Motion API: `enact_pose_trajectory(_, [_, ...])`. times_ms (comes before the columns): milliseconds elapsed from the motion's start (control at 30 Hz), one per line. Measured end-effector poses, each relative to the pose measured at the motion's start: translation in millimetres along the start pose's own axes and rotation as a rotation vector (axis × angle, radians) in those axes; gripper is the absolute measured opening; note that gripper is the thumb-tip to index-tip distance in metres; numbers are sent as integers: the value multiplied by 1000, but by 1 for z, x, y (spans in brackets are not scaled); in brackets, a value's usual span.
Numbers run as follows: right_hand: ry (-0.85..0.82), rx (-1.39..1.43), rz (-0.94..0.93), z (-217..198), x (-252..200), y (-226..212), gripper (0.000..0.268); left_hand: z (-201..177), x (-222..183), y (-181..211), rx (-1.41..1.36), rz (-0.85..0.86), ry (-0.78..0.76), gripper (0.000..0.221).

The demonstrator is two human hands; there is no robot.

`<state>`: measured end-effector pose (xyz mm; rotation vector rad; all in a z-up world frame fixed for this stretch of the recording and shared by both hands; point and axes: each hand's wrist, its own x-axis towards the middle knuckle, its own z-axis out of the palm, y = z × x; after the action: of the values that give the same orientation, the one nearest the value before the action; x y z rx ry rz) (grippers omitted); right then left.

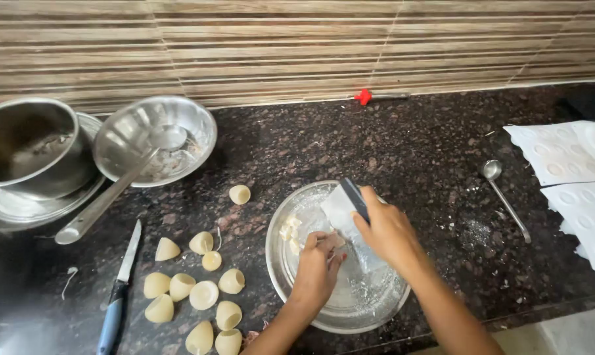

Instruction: Breaking down white material chunks on a metal plate using a scraper tool.

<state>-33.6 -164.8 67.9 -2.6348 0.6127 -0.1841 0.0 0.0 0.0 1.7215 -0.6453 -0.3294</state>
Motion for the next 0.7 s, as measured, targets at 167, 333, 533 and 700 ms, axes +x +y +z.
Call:
enact_pose_trajectory(167, [26,86,131,-35,-37,-24,36,-33,-3,-22,280,153,124,22])
enact_pose_trajectory(333, [-2,153,206,-42,-50,-16,35,-65,29,0,779,92,185,16])
enact_pose_trajectory(533, [-3,195,324,-33,-51,2,38,-57,58,-18,938,17,51,11])
enact_pose_trajectory(700, [76,265,246,-25,-55,8,42,-54,57,-11,927,-3,54,10])
